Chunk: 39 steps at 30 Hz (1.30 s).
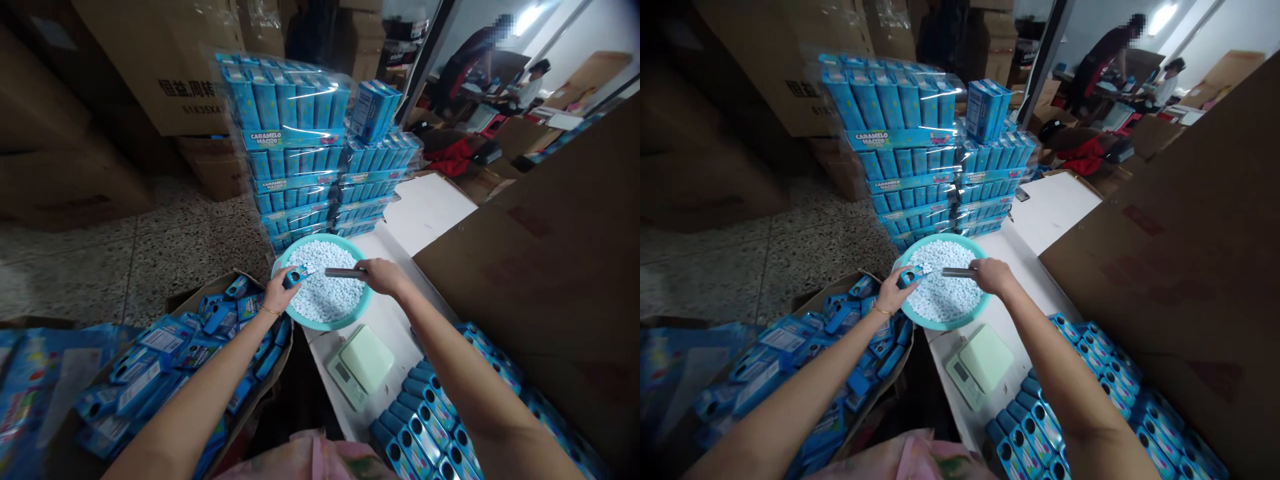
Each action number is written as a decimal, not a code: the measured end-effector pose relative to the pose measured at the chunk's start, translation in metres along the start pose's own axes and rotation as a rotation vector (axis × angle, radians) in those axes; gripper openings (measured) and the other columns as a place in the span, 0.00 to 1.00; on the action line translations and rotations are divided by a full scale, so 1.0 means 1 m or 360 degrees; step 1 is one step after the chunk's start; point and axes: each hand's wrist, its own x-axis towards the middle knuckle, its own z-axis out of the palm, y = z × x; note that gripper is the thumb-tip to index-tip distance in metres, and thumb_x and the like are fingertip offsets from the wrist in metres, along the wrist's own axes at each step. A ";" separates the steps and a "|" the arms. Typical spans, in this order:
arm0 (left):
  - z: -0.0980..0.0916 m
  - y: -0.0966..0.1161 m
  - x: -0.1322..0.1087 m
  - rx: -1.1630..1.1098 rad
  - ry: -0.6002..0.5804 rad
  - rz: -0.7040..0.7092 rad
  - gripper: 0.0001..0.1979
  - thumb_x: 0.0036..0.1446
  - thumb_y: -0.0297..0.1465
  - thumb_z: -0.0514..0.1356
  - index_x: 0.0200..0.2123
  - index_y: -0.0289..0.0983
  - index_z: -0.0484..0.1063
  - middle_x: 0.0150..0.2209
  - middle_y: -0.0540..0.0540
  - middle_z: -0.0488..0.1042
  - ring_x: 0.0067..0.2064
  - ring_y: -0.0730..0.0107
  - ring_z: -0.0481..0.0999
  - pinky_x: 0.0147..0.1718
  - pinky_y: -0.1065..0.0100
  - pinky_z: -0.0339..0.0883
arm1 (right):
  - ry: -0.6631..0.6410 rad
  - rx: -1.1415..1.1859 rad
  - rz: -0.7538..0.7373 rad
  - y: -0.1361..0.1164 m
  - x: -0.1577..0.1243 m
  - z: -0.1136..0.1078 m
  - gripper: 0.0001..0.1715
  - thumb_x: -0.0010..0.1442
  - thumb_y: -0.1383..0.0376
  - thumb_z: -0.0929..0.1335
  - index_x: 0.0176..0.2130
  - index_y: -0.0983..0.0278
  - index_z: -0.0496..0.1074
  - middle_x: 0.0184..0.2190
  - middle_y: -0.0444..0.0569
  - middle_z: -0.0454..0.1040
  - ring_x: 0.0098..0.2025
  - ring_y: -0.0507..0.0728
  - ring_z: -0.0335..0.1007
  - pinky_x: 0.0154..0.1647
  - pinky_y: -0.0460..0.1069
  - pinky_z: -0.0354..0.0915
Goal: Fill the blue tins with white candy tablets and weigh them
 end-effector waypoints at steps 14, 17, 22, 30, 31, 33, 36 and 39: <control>-0.036 -0.006 -0.010 0.0033 0.0158 -0.0190 0.21 0.45 0.36 0.61 0.44 0.37 0.66 0.42 0.45 0.71 0.44 0.62 0.71 0.45 0.60 0.63 | -0.0103 0.0901 -0.0018 -0.046 0.063 0.140 0.15 0.56 0.66 0.60 0.44 0.63 0.67 0.39 0.45 0.72 0.38 0.51 0.66 0.36 0.42 0.60; -0.036 -0.008 -0.009 0.0016 0.0187 -0.0228 0.22 0.44 0.37 0.61 0.44 0.37 0.66 0.42 0.44 0.72 0.43 0.62 0.71 0.45 0.60 0.64 | -0.0088 0.1057 -0.0028 -0.022 0.051 0.123 0.16 0.55 0.66 0.61 0.44 0.65 0.67 0.31 0.45 0.72 0.29 0.50 0.65 0.30 0.43 0.61; -0.018 -0.007 -0.005 0.0049 0.0145 -0.0117 0.22 0.43 0.35 0.61 0.44 0.36 0.66 0.44 0.43 0.71 0.46 0.60 0.69 0.47 0.58 0.62 | -0.0075 0.1294 -0.0215 0.002 0.025 0.071 0.17 0.54 0.63 0.63 0.43 0.67 0.69 0.24 0.44 0.70 0.25 0.49 0.62 0.27 0.43 0.59; 0.006 0.006 -0.005 0.0110 -0.0012 0.0045 0.21 0.43 0.27 0.59 0.45 0.37 0.66 0.43 0.43 0.70 0.46 0.61 0.68 0.48 0.59 0.61 | -0.0054 0.0189 -0.0293 -0.039 0.004 -0.011 0.15 0.56 0.58 0.60 0.39 0.59 0.72 0.34 0.47 0.74 0.37 0.56 0.68 0.35 0.47 0.60; 0.007 0.006 -0.005 0.0109 -0.0018 0.0053 0.21 0.43 0.27 0.59 0.45 0.37 0.67 0.43 0.43 0.70 0.47 0.60 0.68 0.48 0.59 0.61 | -0.0065 0.0053 -0.0244 -0.047 0.003 -0.017 0.16 0.56 0.58 0.60 0.39 0.59 0.72 0.35 0.49 0.74 0.38 0.57 0.68 0.35 0.48 0.60; 0.009 0.007 -0.006 0.0102 -0.0035 0.0065 0.21 0.43 0.26 0.59 0.45 0.37 0.67 0.43 0.43 0.69 0.47 0.60 0.68 0.48 0.59 0.61 | -0.0081 -0.0146 -0.0164 -0.062 0.002 -0.026 0.17 0.56 0.58 0.60 0.39 0.61 0.72 0.38 0.54 0.73 0.39 0.60 0.68 0.35 0.50 0.62; 0.011 0.007 -0.007 0.0098 -0.0060 0.0079 0.21 0.43 0.26 0.58 0.45 0.36 0.66 0.43 0.43 0.69 0.47 0.61 0.68 0.48 0.60 0.61 | -0.0083 -0.0299 -0.0157 -0.077 0.001 -0.036 0.17 0.54 0.61 0.61 0.42 0.64 0.70 0.39 0.57 0.72 0.41 0.62 0.69 0.37 0.53 0.63; 0.008 0.009 -0.008 0.0150 -0.0057 0.0099 0.21 0.44 0.25 0.57 0.45 0.36 0.66 0.43 0.43 0.69 0.47 0.61 0.68 0.48 0.61 0.60 | -0.0055 -0.0347 -0.0169 -0.076 -0.005 -0.043 0.17 0.54 0.64 0.61 0.42 0.64 0.69 0.38 0.57 0.72 0.41 0.62 0.69 0.37 0.53 0.63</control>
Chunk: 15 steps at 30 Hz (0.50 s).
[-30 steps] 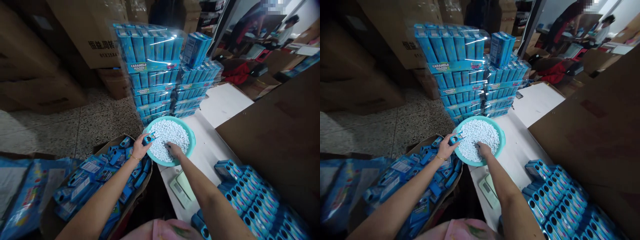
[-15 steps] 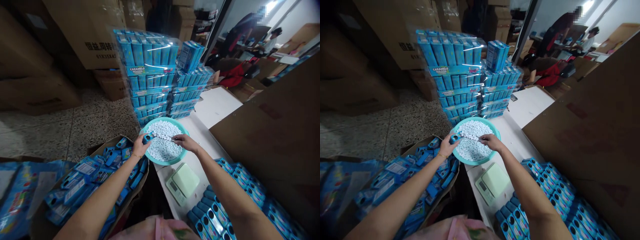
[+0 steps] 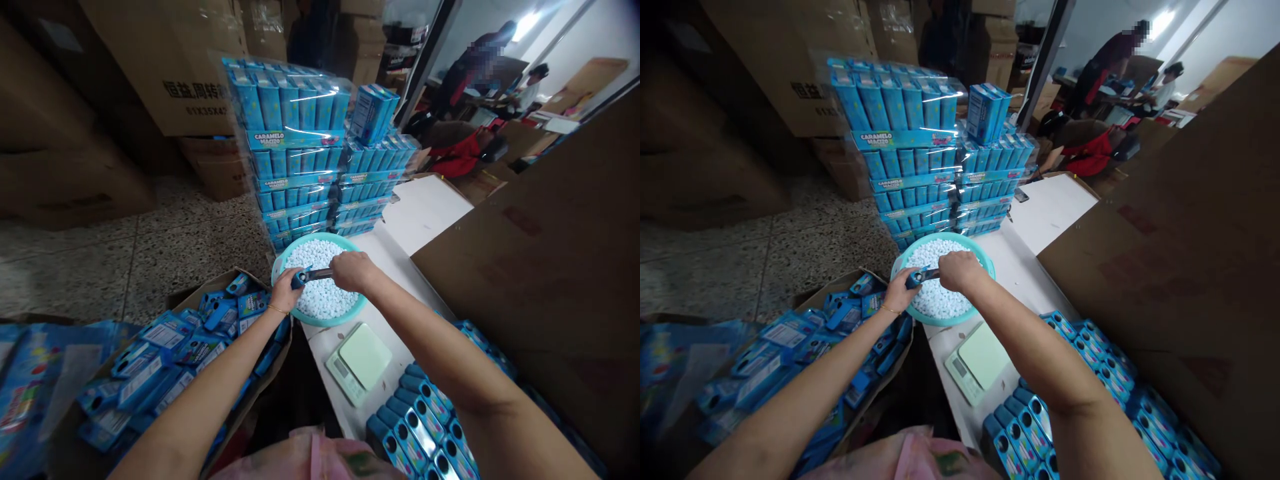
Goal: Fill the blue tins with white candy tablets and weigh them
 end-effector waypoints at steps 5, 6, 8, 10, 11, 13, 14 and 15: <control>-0.015 0.007 0.005 0.0343 -0.0158 0.0100 0.25 0.42 0.24 0.57 0.47 0.39 0.66 0.47 0.43 0.68 0.49 0.57 0.65 0.49 0.59 0.58 | 0.0045 0.0128 0.0212 0.040 -0.021 0.018 0.16 0.56 0.63 0.58 0.42 0.59 0.70 0.37 0.52 0.73 0.38 0.60 0.69 0.34 0.52 0.62; -0.018 0.007 0.008 0.0414 -0.0207 0.0105 0.25 0.42 0.24 0.57 0.47 0.41 0.66 0.47 0.44 0.68 0.50 0.56 0.65 0.48 0.58 0.57 | 0.0047 0.0166 0.0272 0.050 -0.025 0.027 0.16 0.56 0.62 0.58 0.42 0.58 0.70 0.36 0.51 0.73 0.38 0.59 0.69 0.34 0.51 0.61; -0.023 0.006 0.014 0.0501 -0.0265 0.0064 0.25 0.42 0.24 0.57 0.47 0.42 0.67 0.46 0.44 0.68 0.49 0.56 0.65 0.48 0.58 0.58 | 0.0061 0.0248 0.0376 0.069 -0.032 0.047 0.16 0.57 0.61 0.59 0.41 0.57 0.70 0.35 0.50 0.73 0.37 0.58 0.69 0.32 0.49 0.60; -0.025 0.003 0.021 0.0485 -0.0254 0.0018 0.23 0.43 0.25 0.57 0.46 0.41 0.67 0.46 0.44 0.69 0.48 0.57 0.66 0.47 0.59 0.59 | 0.0106 0.0385 0.0419 0.083 -0.035 0.069 0.15 0.57 0.59 0.59 0.41 0.56 0.70 0.34 0.49 0.73 0.36 0.57 0.69 0.31 0.47 0.58; -0.026 0.003 0.024 0.0438 -0.0232 0.0013 0.22 0.43 0.26 0.57 0.46 0.40 0.67 0.45 0.44 0.69 0.48 0.58 0.66 0.47 0.60 0.59 | 0.0147 0.0479 0.0420 0.087 -0.036 0.078 0.16 0.57 0.57 0.60 0.42 0.57 0.69 0.34 0.48 0.73 0.35 0.56 0.68 0.30 0.46 0.57; -0.024 0.006 0.029 0.0275 -0.0182 0.0020 0.21 0.45 0.29 0.57 0.46 0.37 0.67 0.46 0.43 0.69 0.48 0.59 0.67 0.48 0.62 0.59 | 0.0254 0.0662 0.0433 0.087 -0.035 0.091 0.18 0.56 0.52 0.61 0.42 0.59 0.69 0.33 0.47 0.73 0.34 0.55 0.68 0.28 0.45 0.56; -0.022 0.010 0.030 0.0171 -0.0178 0.0015 0.21 0.45 0.31 0.58 0.45 0.36 0.67 0.45 0.43 0.69 0.48 0.60 0.67 0.47 0.62 0.60 | 0.0315 0.0728 0.0454 0.083 -0.034 0.095 0.20 0.55 0.51 0.62 0.41 0.60 0.69 0.32 0.47 0.73 0.33 0.54 0.68 0.28 0.44 0.56; -0.019 0.016 0.031 0.0063 -0.0188 0.0001 0.21 0.45 0.33 0.58 0.45 0.36 0.67 0.44 0.43 0.70 0.47 0.60 0.68 0.47 0.62 0.61 | 0.0385 0.0768 0.0464 0.076 -0.034 0.096 0.21 0.55 0.50 0.62 0.40 0.61 0.69 0.31 0.46 0.73 0.33 0.53 0.67 0.27 0.44 0.56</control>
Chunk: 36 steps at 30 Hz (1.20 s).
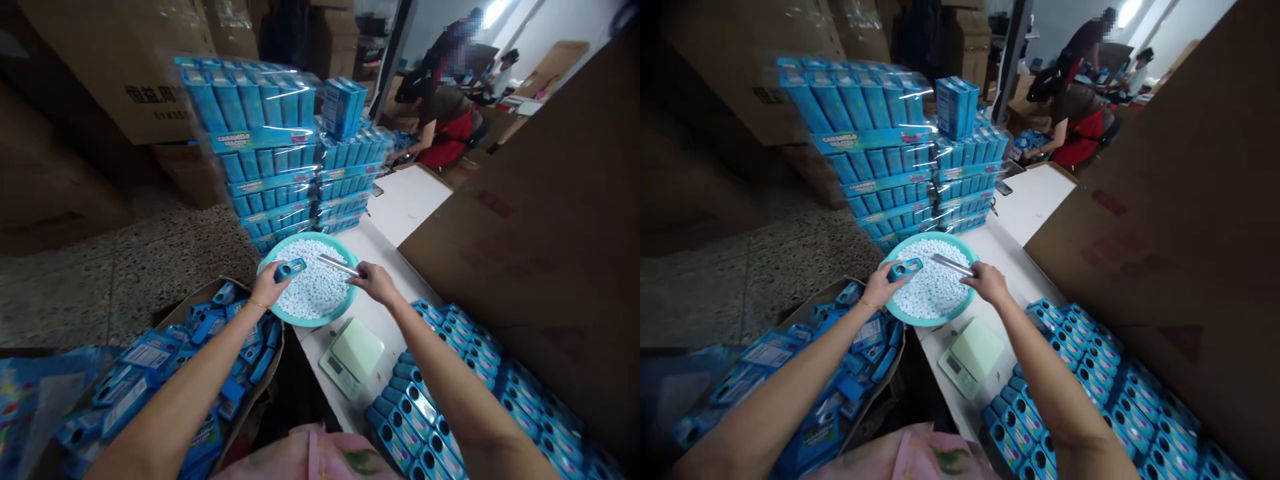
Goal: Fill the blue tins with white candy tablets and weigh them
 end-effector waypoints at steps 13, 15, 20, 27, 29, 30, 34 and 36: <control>0.079 0.105 -0.006 -0.0666 -0.0573 0.0169 0.36 0.42 0.39 0.62 0.56 0.39 0.56 0.55 0.43 0.62 0.55 0.58 0.61 0.52 0.58 0.56 | 0.0199 -0.0166 0.0160 0.053 -0.099 0.011 0.20 0.57 0.57 0.62 0.49 0.58 0.60 0.42 0.45 0.68 0.39 0.54 0.67 0.34 0.45 0.58; 0.079 0.091 0.002 -0.0677 -0.0500 0.0076 0.33 0.44 0.40 0.61 0.55 0.39 0.57 0.54 0.41 0.64 0.53 0.59 0.65 0.50 0.58 0.59 | 0.0173 -0.0223 0.0419 0.089 -0.112 0.026 0.19 0.57 0.59 0.63 0.48 0.60 0.61 0.43 0.47 0.67 0.40 0.55 0.66 0.34 0.45 0.58; 0.068 0.039 0.014 -0.0553 -0.0363 -0.0107 0.26 0.47 0.41 0.59 0.49 0.36 0.64 0.43 0.41 0.72 0.43 0.62 0.72 0.45 0.59 0.64 | 0.0045 -0.0352 0.0775 0.148 -0.129 0.073 0.21 0.57 0.62 0.62 0.50 0.61 0.60 0.48 0.50 0.63 0.37 0.55 0.68 0.30 0.46 0.58; 0.022 -0.037 -0.010 -0.0339 -0.0054 -0.0332 0.25 0.46 0.40 0.59 0.48 0.38 0.64 0.43 0.42 0.72 0.42 0.64 0.73 0.46 0.60 0.64 | 0.0409 -0.0111 0.0697 0.169 -0.063 0.088 0.15 0.60 0.59 0.57 0.44 0.60 0.64 0.39 0.48 0.69 0.36 0.54 0.65 0.31 0.45 0.55; 0.006 -0.064 -0.028 -0.0275 0.0109 -0.0453 0.26 0.46 0.40 0.58 0.50 0.38 0.63 0.44 0.42 0.71 0.43 0.64 0.72 0.46 0.60 0.64 | 0.0426 -0.0006 0.0771 0.169 -0.015 0.091 0.15 0.59 0.60 0.58 0.43 0.62 0.65 0.36 0.48 0.70 0.35 0.54 0.64 0.32 0.45 0.55; -0.003 -0.077 -0.040 -0.0239 0.0164 -0.0533 0.27 0.46 0.40 0.58 0.50 0.38 0.62 0.44 0.42 0.71 0.43 0.63 0.72 0.46 0.60 0.64 | 0.0405 0.0027 0.0780 0.168 0.008 0.095 0.14 0.58 0.62 0.58 0.43 0.63 0.65 0.35 0.48 0.70 0.35 0.54 0.64 0.32 0.45 0.55; -0.028 -0.121 -0.105 -0.0061 0.0118 -0.0903 0.25 0.43 0.42 0.59 0.45 0.37 0.66 0.40 0.41 0.73 0.38 0.60 0.74 0.40 0.56 0.67 | 0.0344 0.0090 0.0702 0.162 0.069 0.124 0.19 0.55 0.68 0.58 0.46 0.70 0.65 0.41 0.56 0.67 0.39 0.56 0.63 0.36 0.46 0.56; -0.033 -0.134 -0.139 -0.0019 0.0095 -0.0968 0.22 0.38 0.42 0.61 0.38 0.38 0.69 0.34 0.43 0.74 0.36 0.57 0.74 0.38 0.56 0.67 | 0.0325 0.0097 0.0642 0.166 0.081 0.140 0.21 0.54 0.71 0.57 0.46 0.73 0.65 0.44 0.61 0.65 0.42 0.58 0.62 0.40 0.49 0.57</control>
